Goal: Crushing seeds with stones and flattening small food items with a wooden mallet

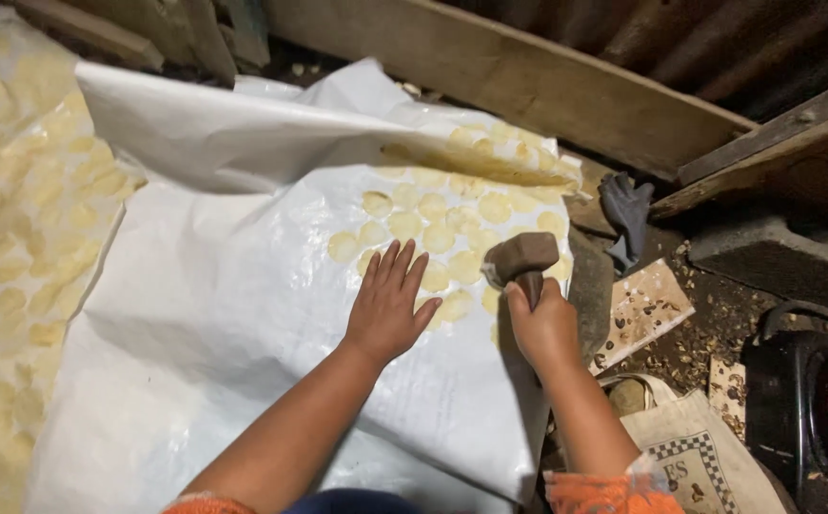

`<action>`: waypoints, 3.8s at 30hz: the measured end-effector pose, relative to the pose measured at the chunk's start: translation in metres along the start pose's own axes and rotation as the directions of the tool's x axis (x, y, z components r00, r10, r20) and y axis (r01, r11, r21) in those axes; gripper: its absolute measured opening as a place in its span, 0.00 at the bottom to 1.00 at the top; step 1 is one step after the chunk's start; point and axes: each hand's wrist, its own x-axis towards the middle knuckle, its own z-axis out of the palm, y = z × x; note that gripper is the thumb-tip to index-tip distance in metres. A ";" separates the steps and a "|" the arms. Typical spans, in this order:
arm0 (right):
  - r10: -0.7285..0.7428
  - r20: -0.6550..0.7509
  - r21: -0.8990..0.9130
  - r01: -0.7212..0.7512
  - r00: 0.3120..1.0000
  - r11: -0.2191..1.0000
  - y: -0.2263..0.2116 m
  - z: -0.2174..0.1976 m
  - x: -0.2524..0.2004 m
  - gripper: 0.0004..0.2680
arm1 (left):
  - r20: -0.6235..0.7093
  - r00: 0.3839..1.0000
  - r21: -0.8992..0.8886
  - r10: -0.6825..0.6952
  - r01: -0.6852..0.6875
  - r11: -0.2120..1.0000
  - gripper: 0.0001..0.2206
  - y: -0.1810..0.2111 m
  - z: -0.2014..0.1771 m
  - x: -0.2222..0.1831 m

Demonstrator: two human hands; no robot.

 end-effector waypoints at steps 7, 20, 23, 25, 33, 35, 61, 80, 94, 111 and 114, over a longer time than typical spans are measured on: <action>-0.145 -0.141 -0.025 0.143 0.979 0.989 0.072 0.045 -0.104 0.15 | -0.255 0.967 -0.077 0.005 -0.026 0.997 0.31 -0.004 0.021 0.031; -0.028 -0.040 -0.043 0.027 0.999 0.999 0.082 0.048 -0.127 0.17 | -0.403 0.914 -0.210 -0.055 -0.034 0.977 0.09 0.003 -0.006 -0.028; -0.051 -0.077 -0.043 0.048 0.996 0.998 0.086 0.051 -0.124 0.18 | -0.396 0.917 -0.295 -0.042 -0.084 0.952 0.09 0.003 0.001 -0.035; -0.055 -0.092 -0.047 0.051 0.994 0.998 0.086 0.053 -0.126 0.19 | -0.362 0.932 -0.340 -0.028 -0.104 0.935 0.10 0.009 0.002 -0.043; 0.130 0.081 0.040 -0.133 0.988 0.990 0.060 0.022 -0.110 0.13 | -0.275 0.953 -0.298 0.125 -0.208 0.932 0.13 0.033 0.006 -0.031; 0.124 0.018 0.059 -0.125 0.992 0.990 0.036 -0.003 -0.104 0.15 | -0.309 0.933 -0.218 0.184 -0.258 0.941 0.10 0.032 0.035 -0.012; -0.082 -0.201 0.128 0.109 0.976 0.986 -0.030 -0.066 -0.096 0.14 | -0.291 0.934 -0.235 0.209 -0.282 0.930 0.08 0.034 0.033 -0.025; -0.011 0.000 -0.032 0.011 1.000 0.999 0.000 -0.025 -0.065 0.18 | -0.249 0.944 -0.188 0.215 -0.265 0.946 0.13 0.033 0.024 -0.036; -0.011 0.065 -0.023 0.013 0.998 1.000 -0.009 -0.007 -0.070 0.20 | -0.334 0.935 -0.219 0.117 -0.197 0.956 0.05 0.009 0.029 -0.042; -0.398 -0.513 0.274 0.584 0.761 0.764 0.014 -0.033 -0.120 0.02 | -0.371 0.928 -0.266 0.027 -0.134 0.955 0.12 0.032 0.020 -0.037; -0.039 0.012 -0.112 0.040 0.999 0.993 0.034 0.067 -0.090 0.26 | -0.273 0.958 -0.207 0.091 -0.150 0.967 0.06 0.003 0.017 -0.057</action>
